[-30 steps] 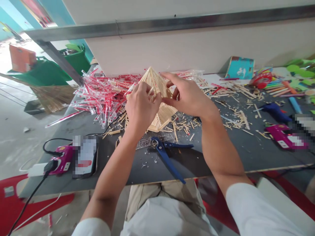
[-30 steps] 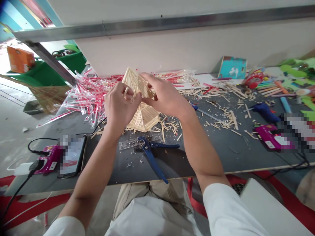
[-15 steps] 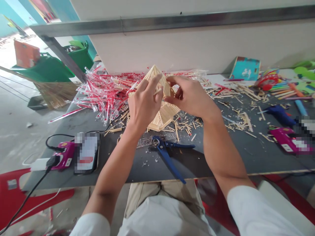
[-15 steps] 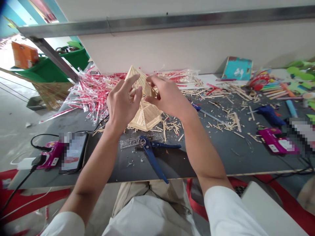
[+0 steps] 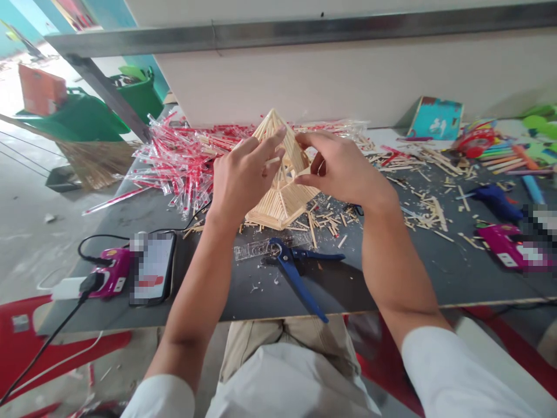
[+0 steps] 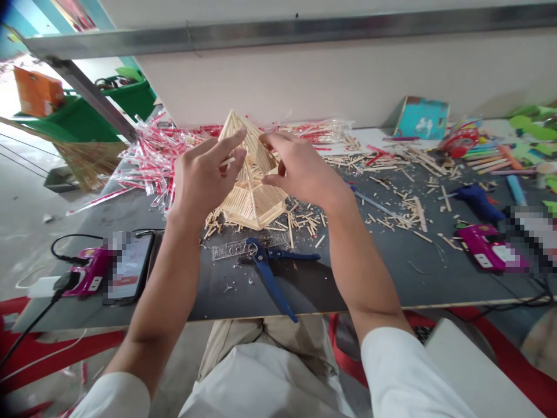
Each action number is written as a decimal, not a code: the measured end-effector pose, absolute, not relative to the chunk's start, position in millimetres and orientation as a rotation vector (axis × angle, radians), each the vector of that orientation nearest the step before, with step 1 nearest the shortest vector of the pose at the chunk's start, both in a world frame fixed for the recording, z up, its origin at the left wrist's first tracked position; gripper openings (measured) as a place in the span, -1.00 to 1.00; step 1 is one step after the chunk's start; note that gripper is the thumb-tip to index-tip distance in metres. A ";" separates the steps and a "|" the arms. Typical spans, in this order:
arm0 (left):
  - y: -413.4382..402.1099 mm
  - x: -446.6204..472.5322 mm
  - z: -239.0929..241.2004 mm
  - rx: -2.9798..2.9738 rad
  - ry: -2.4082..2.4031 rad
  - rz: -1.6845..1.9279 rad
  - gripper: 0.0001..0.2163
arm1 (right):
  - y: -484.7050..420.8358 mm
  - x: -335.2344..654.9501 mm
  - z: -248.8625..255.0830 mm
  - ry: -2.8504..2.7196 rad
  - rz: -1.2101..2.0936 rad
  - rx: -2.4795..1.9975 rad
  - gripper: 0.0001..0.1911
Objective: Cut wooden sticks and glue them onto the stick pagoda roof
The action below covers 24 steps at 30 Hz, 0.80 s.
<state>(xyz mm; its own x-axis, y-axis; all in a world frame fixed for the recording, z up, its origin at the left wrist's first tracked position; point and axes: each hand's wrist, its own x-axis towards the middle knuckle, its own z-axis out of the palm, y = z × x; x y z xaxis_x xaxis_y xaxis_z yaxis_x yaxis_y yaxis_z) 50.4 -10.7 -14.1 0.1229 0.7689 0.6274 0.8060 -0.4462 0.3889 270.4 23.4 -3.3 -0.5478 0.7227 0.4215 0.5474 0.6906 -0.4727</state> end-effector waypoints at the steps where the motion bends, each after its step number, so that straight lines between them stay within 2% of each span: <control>1: -11.6 51.4 -14.1 -2.323 -1.618 -1.235 -0.66 | 24.0 271.0 -3.7 -2.294 0.390 -0.970 -0.34; 6: -14.3 53.2 -12.8 -2.337 -1.614 -1.216 -0.65 | 23.8 263.3 -8.4 -2.166 0.421 -1.020 -0.52; 13: -13.0 51.9 -13.0 -2.354 -1.600 -1.217 -0.67 | 21.5 246.5 -14.3 -2.049 0.268 -1.076 -0.74; 24: -9.5 48.4 -16.8 -2.354 -1.553 -1.129 -0.62 | 21.1 244.9 -10.9 -2.003 0.315 -1.143 -0.76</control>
